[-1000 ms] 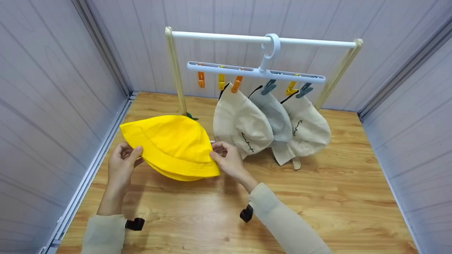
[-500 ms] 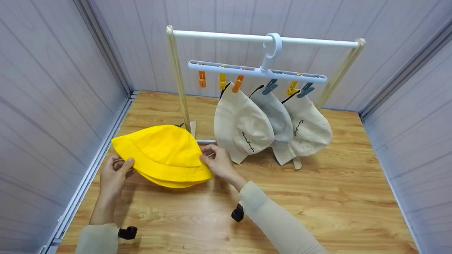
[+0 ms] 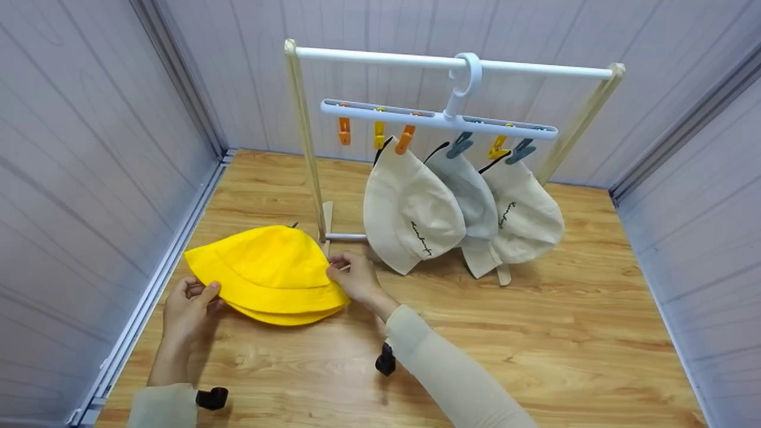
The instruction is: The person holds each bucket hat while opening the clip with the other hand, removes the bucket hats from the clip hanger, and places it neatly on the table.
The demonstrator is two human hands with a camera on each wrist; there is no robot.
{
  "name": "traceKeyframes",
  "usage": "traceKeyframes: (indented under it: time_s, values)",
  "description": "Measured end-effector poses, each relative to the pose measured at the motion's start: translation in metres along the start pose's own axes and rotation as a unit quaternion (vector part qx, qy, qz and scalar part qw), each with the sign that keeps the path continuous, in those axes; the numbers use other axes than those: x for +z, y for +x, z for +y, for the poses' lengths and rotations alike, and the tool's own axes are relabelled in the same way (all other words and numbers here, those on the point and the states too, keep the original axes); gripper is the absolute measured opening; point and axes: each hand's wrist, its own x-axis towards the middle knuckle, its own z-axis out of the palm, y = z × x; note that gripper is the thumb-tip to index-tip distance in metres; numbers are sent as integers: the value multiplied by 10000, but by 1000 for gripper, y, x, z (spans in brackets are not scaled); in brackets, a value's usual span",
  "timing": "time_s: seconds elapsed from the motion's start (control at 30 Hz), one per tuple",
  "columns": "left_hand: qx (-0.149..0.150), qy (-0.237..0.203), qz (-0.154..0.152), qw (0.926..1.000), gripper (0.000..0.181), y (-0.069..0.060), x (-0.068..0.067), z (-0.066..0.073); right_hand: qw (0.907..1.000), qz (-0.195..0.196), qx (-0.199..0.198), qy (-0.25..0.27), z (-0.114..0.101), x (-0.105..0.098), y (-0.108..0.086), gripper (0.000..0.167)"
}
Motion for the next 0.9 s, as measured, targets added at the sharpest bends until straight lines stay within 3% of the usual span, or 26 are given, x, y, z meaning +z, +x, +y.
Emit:
traceKeyframes:
  time_s: [0.47,0.9]
  values:
    - [-405,21,122,9991,28,7,-1,-16,9990,-187,402,20,2,16,3,34]
    - [-623,178,40,9979,29,13,-2,-21,9973,-622,395,34,5,17,3,53]
